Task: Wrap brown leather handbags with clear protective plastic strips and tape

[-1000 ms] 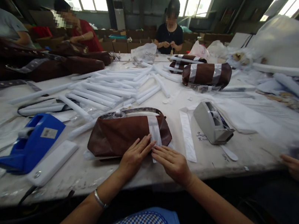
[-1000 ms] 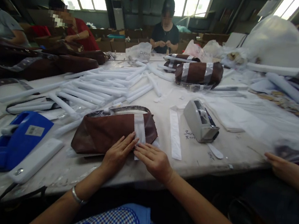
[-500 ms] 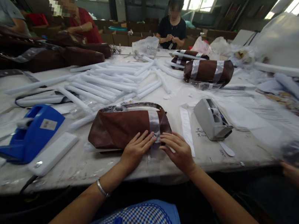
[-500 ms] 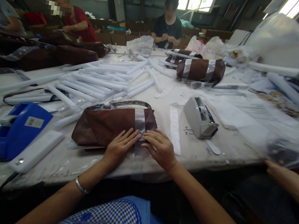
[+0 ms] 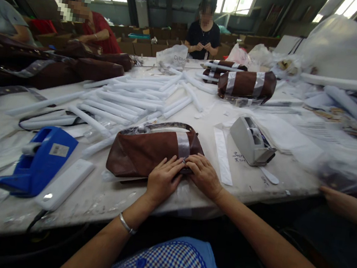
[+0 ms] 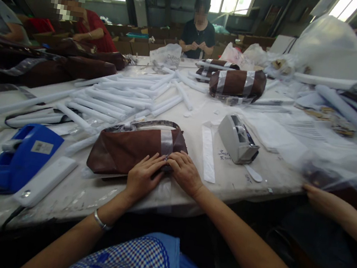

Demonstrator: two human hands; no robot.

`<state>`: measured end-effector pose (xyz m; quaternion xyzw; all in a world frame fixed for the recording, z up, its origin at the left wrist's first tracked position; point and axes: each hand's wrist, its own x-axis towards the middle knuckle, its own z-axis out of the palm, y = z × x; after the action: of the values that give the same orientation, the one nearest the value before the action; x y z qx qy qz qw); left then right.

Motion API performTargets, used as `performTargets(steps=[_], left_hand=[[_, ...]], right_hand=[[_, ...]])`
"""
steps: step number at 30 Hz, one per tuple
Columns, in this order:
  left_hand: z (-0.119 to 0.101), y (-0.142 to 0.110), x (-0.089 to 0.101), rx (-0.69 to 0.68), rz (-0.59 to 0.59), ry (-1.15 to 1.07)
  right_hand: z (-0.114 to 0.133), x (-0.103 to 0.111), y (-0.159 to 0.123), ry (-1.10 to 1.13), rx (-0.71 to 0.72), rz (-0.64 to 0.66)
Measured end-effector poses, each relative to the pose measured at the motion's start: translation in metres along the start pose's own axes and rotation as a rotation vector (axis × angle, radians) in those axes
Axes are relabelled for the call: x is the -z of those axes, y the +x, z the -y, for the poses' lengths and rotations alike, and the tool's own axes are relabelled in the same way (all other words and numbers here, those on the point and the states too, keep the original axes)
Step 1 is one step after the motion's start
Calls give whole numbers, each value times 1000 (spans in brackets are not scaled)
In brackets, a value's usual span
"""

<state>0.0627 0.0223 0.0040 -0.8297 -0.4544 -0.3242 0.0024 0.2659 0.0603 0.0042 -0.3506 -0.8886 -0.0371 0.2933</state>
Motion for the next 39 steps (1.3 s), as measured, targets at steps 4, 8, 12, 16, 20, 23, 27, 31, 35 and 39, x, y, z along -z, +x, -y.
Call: performTargets(steps=[4, 8, 12, 16, 20, 23, 27, 31, 35, 39], left_hand=[[1, -1, -9, -31, -78, 50], [1, -3, -9, -45, -63, 51], [0, -2, -6, -38, -59, 41], [-2, -1, -5, -45, -65, 46], [-2, -2, -6, -50, -69, 61], [0, -2, -6, -56, -77, 75], [2, 0, -4, -81, -74, 76], [2, 1, -4, -77, -90, 79], [0, 2, -6, -78, -114, 98], [-3, 3, -8, -54, -104, 179]], right_hand=[[8, 14, -15, 56, 27, 36], [23, 38, -48, 166, 209, 236], [35, 41, -70, 211, 265, 407], [38, 25, -70, 202, 220, 213], [37, 16, -62, 234, 242, 41], [38, 15, -61, 266, 269, 12], [38, 20, -68, 293, 208, 11], [38, 26, -74, 315, 177, 14], [38, 31, -68, 350, 171, -12], [34, 40, -45, 412, 131, -66]])
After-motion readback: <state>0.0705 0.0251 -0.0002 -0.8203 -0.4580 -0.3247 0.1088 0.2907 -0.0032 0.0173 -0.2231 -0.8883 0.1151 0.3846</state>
